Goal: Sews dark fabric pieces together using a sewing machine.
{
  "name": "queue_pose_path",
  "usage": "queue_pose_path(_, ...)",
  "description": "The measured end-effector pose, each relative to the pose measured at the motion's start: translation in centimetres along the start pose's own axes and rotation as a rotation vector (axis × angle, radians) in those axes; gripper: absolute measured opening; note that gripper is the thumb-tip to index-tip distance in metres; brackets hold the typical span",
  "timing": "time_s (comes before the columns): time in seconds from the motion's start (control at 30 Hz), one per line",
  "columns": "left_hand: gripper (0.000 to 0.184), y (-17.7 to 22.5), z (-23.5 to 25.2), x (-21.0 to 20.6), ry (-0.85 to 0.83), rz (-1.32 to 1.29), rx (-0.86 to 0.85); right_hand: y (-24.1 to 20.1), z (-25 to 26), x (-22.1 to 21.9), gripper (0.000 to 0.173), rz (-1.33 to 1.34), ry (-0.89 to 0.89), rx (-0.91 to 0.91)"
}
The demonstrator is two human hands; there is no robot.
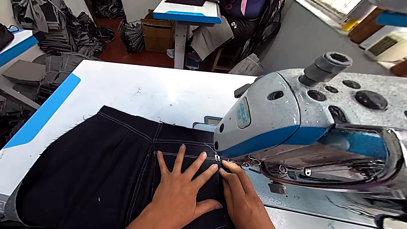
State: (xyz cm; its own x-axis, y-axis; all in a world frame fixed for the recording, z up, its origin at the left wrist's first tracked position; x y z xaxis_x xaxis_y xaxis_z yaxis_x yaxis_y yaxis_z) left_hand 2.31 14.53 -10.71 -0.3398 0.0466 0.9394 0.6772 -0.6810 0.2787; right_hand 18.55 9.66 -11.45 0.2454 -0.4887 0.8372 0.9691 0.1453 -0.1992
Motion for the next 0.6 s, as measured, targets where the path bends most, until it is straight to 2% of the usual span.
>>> queue_pose_path(0.3,0.075,0.2,0.1,0.4,-0.072,-0.010,0.022,0.5,0.1,0.4,0.027,0.043,-0.025,-0.003)
queue_pose_path(0.43,0.061,0.0,0.0,0.3,-0.021,-0.014,0.005,0.0,-1.3,3.5,0.027,0.153,-0.095,-0.039)
queue_pose_path(0.53,0.054,-0.1,0.1,0.3,-0.034,-0.051,0.011,-2.2,-2.8,4.9,0.051,0.030,-0.198,-0.116)
queue_pose_path(0.6,0.054,-0.1,0.0,0.2,-0.021,-0.061,0.001,-3.2,-3.4,4.2,0.065,-0.127,-0.151,-0.155)
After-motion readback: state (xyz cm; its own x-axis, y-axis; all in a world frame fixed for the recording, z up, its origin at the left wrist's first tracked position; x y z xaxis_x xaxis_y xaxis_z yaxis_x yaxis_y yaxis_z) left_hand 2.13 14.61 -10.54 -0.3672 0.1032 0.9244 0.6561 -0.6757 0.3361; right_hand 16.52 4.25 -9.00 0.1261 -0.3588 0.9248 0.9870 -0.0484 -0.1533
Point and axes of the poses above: each hand's wrist, its own z-axis towards the middle knuckle, its own x-axis out of the back of the hand, y = z × x, the point moved 3 cm from there along z, towards the middle knuckle, and after that the axes turned 7 degrees about -z, right-handed, at the moved point
